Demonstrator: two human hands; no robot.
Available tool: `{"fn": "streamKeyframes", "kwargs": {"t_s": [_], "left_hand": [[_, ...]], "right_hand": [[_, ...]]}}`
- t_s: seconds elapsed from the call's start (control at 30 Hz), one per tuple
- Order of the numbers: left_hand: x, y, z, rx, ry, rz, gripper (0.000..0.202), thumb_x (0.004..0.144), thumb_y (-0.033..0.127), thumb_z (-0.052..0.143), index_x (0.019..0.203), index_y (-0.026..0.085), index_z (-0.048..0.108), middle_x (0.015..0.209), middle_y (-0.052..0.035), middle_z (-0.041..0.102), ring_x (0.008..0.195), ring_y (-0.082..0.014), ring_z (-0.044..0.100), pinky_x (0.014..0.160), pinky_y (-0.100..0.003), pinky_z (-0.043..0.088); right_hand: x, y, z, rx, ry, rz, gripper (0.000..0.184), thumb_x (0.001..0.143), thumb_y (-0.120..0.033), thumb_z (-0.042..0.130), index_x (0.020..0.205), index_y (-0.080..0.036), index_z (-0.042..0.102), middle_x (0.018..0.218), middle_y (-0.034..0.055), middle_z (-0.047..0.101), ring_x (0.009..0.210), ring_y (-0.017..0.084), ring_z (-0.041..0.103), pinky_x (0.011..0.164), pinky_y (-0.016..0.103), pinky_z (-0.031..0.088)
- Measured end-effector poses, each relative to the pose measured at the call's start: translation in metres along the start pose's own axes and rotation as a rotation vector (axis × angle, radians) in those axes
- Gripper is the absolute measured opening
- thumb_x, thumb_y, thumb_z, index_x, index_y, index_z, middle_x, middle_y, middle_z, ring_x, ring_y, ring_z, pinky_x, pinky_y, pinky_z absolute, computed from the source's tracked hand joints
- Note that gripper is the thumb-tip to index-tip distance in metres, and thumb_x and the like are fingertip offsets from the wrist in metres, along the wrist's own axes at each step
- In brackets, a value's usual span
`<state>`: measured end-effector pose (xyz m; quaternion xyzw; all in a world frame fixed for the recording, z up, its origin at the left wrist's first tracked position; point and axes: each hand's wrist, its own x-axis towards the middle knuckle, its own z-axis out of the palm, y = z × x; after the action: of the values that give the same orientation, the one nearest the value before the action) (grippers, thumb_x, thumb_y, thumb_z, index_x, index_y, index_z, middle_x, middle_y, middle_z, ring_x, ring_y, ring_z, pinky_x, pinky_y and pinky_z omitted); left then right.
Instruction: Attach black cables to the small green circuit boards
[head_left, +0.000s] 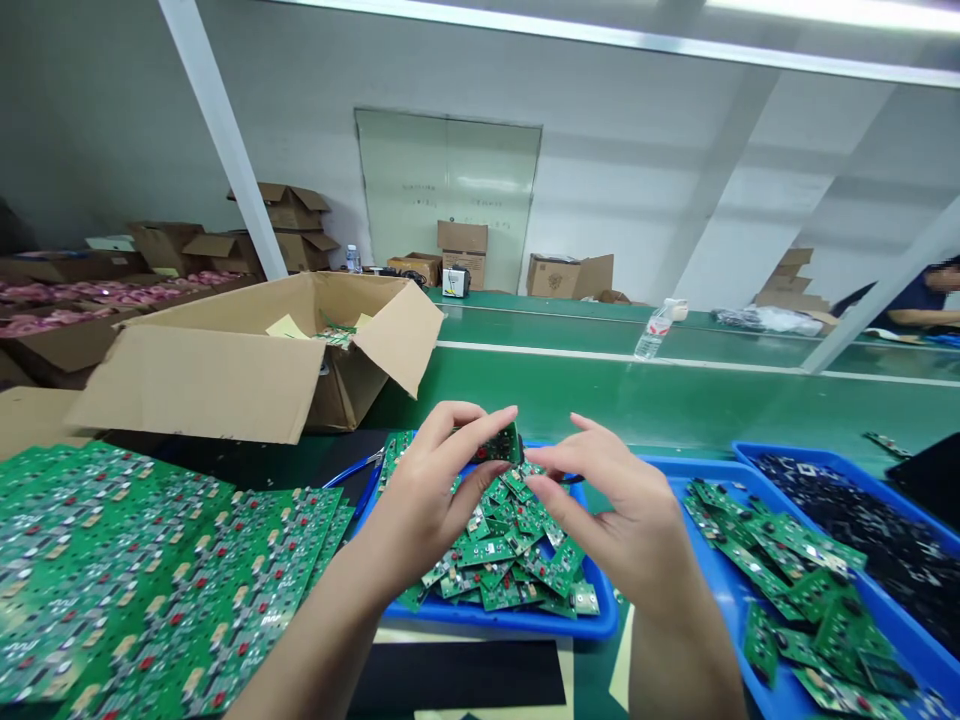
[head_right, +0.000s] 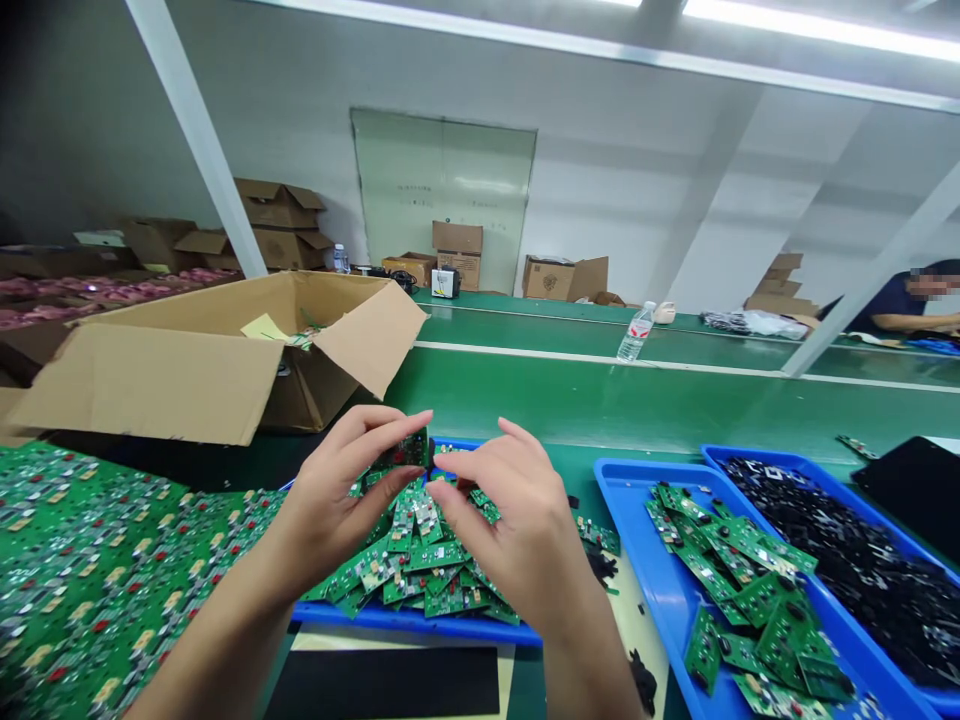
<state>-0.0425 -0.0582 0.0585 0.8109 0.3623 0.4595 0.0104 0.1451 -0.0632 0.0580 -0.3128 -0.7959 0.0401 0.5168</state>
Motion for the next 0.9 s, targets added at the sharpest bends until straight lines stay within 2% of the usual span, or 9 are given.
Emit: {"fn": "streamKeyframes", "kwargs": {"t_s": [0.17, 0.27, 0.33, 0.4, 0.47, 0.57, 0.63, 0.77, 0.9], "left_hand": [[0.002, -0.001, -0.001, 0.030, 0.066, 0.019, 0.038, 0.089, 0.010, 0.056, 0.124, 0.023, 0.055, 0.101, -0.0048, 0.057, 0.094, -0.0152, 0.058, 0.085, -0.027, 0.052], [0.004, -0.006, -0.008, 0.121, 0.219, 0.010, 0.036, 0.087, 0.009, 0.059, 0.120, 0.021, 0.059, 0.102, -0.0052, 0.059, 0.095, -0.0156, 0.060, 0.086, -0.028, 0.052], [0.005, -0.011, -0.014, 0.186, 0.324, 0.012, 0.036, 0.086, 0.009, 0.060, 0.120, 0.022, 0.060, 0.105, -0.0058, 0.061, 0.100, -0.0173, 0.061, 0.091, -0.031, 0.051], [0.004, -0.015, -0.020, 0.223, 0.364, 0.046, 0.038, 0.086, 0.009, 0.061, 0.121, 0.023, 0.060, 0.110, -0.0056, 0.063, 0.107, -0.0194, 0.060, 0.102, -0.036, 0.046], [0.003, -0.018, -0.023, 0.222, 0.361, 0.093, 0.041, 0.085, 0.007, 0.061, 0.122, 0.025, 0.059, 0.114, -0.0049, 0.064, 0.113, -0.0204, 0.059, 0.108, -0.040, 0.040], [0.001, -0.016, -0.020, 0.167, 0.292, 0.166, 0.047, 0.084, 0.007, 0.063, 0.126, 0.027, 0.056, 0.119, -0.0045, 0.064, 0.116, -0.0209, 0.058, 0.109, -0.041, 0.041], [0.000, -0.012, -0.015, 0.138, 0.242, 0.207, 0.047, 0.085, 0.008, 0.062, 0.127, 0.027, 0.055, 0.120, -0.0052, 0.064, 0.116, -0.0212, 0.058, 0.108, -0.043, 0.042], [0.000, -0.006, -0.007, 0.148, 0.192, 0.256, 0.040, 0.087, 0.010, 0.060, 0.124, 0.025, 0.056, 0.120, -0.0077, 0.064, 0.116, -0.0219, 0.059, 0.107, -0.045, 0.042], [0.001, -0.008, -0.007, 0.202, 0.207, 0.298, 0.035, 0.088, 0.011, 0.060, 0.121, 0.021, 0.058, 0.116, -0.0095, 0.064, 0.111, -0.0211, 0.061, 0.104, -0.045, 0.045]], "right_hand": [[-0.002, 0.001, -0.003, -0.059, -0.068, -0.046, 0.011, 0.090, -0.018, 0.056, 0.091, -0.021, 0.067, 0.077, -0.0004, 0.069, 0.069, 0.014, 0.064, 0.102, 0.052, 0.045], [-0.007, 0.006, -0.021, -0.081, -0.163, -0.012, 0.015, 0.090, -0.021, 0.056, 0.100, -0.024, 0.067, 0.090, 0.0017, 0.071, 0.082, 0.016, 0.067, 0.104, 0.051, 0.044], [-0.011, 0.012, -0.038, -0.093, -0.157, 0.038, 0.021, 0.089, -0.026, 0.058, 0.108, -0.025, 0.066, 0.105, 0.0039, 0.071, 0.095, 0.019, 0.067, 0.098, 0.045, 0.051], [-0.014, 0.022, -0.052, -0.102, -0.038, 0.120, 0.025, 0.087, -0.029, 0.060, 0.111, -0.026, 0.066, 0.113, 0.0049, 0.069, 0.103, 0.021, 0.065, 0.090, 0.038, 0.056], [-0.014, 0.031, -0.059, -0.068, 0.165, 0.214, 0.022, 0.087, -0.030, 0.061, 0.107, -0.026, 0.068, 0.107, 0.0045, 0.071, 0.098, 0.020, 0.067, 0.082, 0.033, 0.058], [-0.008, 0.035, -0.048, 0.062, 0.333, 0.306, 0.017, 0.086, -0.031, 0.062, 0.098, -0.024, 0.070, 0.091, 0.0040, 0.074, 0.082, 0.019, 0.070, 0.070, 0.030, 0.059], [-0.002, 0.028, -0.031, 0.168, 0.239, 0.309, 0.016, 0.087, -0.031, 0.060, 0.096, -0.022, 0.071, 0.090, 0.0048, 0.074, 0.083, 0.019, 0.070, 0.070, 0.031, 0.059], [0.005, 0.006, 0.003, 0.409, -0.108, 0.260, 0.018, 0.088, -0.032, 0.058, 0.092, -0.020, 0.071, 0.091, 0.0053, 0.073, 0.084, 0.018, 0.068, 0.077, 0.031, 0.055], [0.007, -0.001, 0.018, 0.615, -0.212, 0.341, 0.021, 0.086, -0.032, 0.060, 0.073, -0.017, 0.066, 0.070, 0.0029, 0.068, 0.067, 0.015, 0.063, 0.064, 0.027, 0.051]]}}
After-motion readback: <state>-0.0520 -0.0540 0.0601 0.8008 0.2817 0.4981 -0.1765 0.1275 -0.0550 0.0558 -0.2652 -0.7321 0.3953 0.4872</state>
